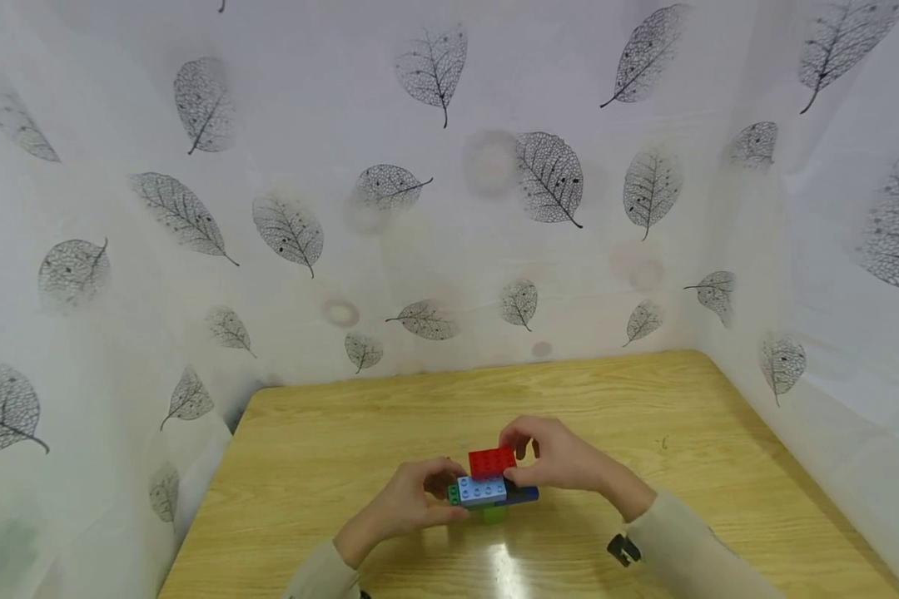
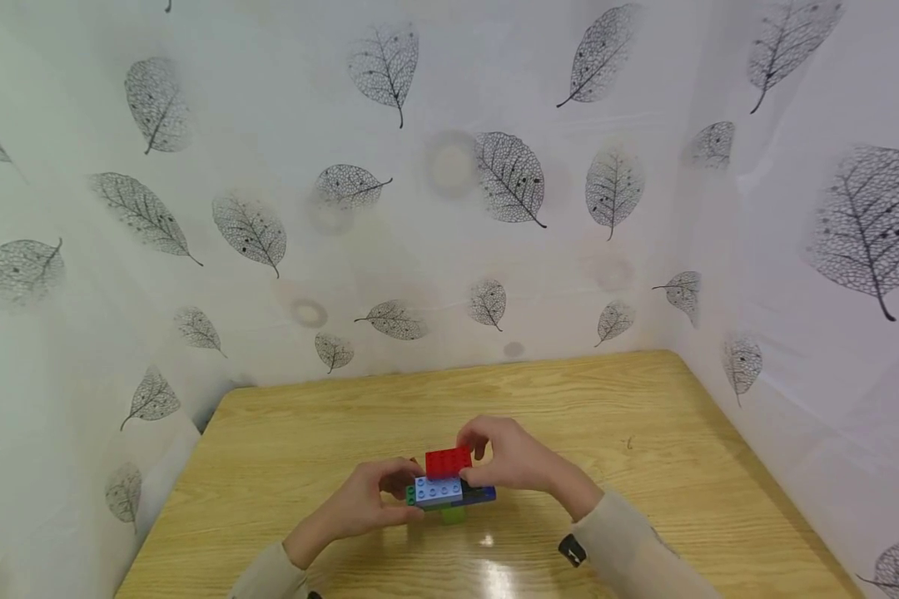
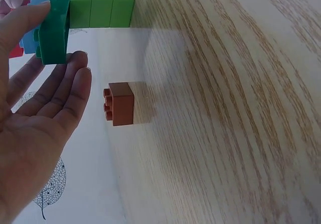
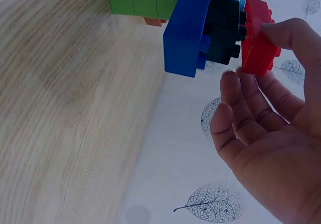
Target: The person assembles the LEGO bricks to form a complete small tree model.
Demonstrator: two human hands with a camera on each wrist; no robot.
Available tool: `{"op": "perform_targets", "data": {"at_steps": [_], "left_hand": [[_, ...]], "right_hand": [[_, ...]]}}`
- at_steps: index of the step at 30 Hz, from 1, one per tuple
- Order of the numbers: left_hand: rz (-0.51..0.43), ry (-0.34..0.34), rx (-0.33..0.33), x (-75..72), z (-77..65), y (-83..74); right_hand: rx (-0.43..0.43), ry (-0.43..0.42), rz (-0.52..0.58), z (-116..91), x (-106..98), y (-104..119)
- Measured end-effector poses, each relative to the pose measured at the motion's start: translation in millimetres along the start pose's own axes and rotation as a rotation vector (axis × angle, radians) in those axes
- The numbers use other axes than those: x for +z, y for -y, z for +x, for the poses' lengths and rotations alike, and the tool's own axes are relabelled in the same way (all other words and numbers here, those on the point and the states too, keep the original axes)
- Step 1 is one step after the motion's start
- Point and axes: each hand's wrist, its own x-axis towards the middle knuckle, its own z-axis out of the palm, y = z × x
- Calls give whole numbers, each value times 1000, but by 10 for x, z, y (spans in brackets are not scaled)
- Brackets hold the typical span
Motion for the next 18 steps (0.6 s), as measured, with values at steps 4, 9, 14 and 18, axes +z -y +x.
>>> {"op": "perform_targets", "data": {"at_steps": [4, 9, 14, 18], "left_hand": [[-11, 0, 11, 1, -2, 6], [-21, 4, 26, 4, -5, 21], [-35, 13, 20, 5, -19, 22], [-36, 16, 14, 4, -28, 15]], "right_hand": [[-25, 20, 10, -42, 32, 20], [-42, 18, -5, -75, 79, 12], [-55, 16, -15, -99, 95, 4], [-71, 18, -24, -106, 87, 9]]}}
